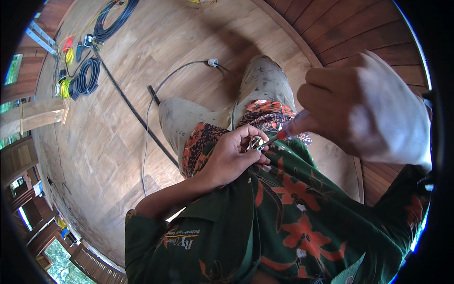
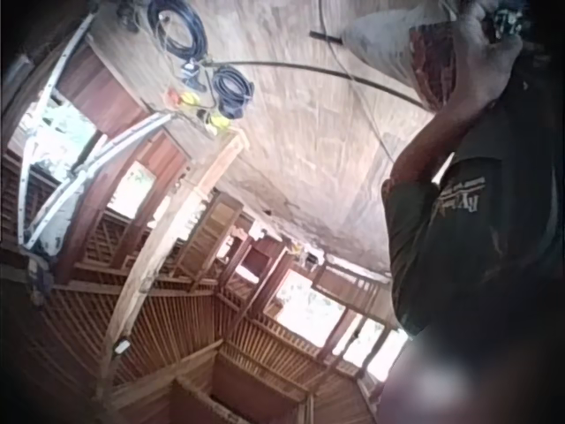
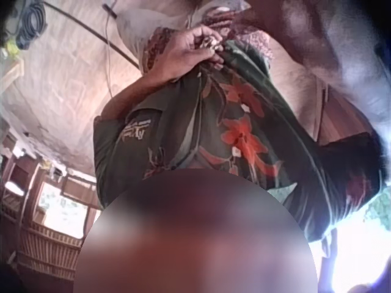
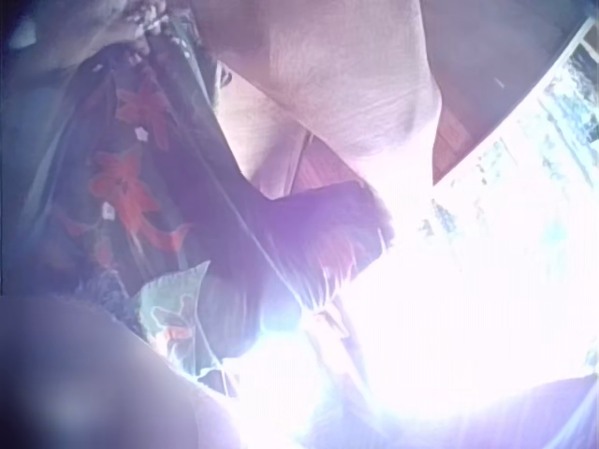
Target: The person holds a white electrical plug and uses a screwdriver to tighten terminal screws while inserting stripped wire ends. The person repeatedly adjusts the wires and secures them into the plug terminals throughout the clip.
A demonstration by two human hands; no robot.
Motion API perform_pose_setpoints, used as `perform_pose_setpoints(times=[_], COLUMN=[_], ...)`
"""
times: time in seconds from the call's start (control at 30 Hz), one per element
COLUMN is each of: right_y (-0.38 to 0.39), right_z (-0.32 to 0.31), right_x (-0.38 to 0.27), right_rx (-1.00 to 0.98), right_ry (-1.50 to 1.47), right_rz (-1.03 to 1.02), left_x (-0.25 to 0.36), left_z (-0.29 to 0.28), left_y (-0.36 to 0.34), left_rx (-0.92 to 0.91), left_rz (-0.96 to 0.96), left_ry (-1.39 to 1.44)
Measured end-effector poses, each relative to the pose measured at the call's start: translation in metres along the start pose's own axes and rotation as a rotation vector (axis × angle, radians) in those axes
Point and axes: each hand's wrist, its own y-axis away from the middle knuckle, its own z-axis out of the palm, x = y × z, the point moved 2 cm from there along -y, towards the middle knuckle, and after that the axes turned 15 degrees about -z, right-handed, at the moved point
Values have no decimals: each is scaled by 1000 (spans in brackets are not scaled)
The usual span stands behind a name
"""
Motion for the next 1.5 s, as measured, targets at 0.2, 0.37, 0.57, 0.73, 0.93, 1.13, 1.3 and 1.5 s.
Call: perform_pose_setpoints(times=[0.2, 0.37, 0.57, 0.73, 0.93, 1.13, 1.3, 1.5], right_y=[-6, -24, -23, 6, -26, -29, -14, -7], right_z=[-6, -21, -21, -9, -24, -19, -12, -14], right_x=[-6, -15, -18, -15, -18, -18, -21, -16], right_rx=[-17, -116, -37, -347, -252, -333, -105, -540], right_ry=[-28, -32, 157, 15, -29, -131, 138, -84], right_rz=[20, 90, -19, 55, 57, 193, 30, 70], left_x=[2, 2, 0, -5, -7, -9, -10, -9], left_z=[-2, 2, -1, -2, -4, -3, -4, -6], left_y=[1, 0, -1, -1, -2, -5, -5, -7], left_rx=[14, 19, 8, -17, -10, -33, -32, -61], left_rz=[2, -9, 23, -23, -9, -20, 1, -13], left_ry=[-23, -65, -40, -25, -36, -56, -50, -85])
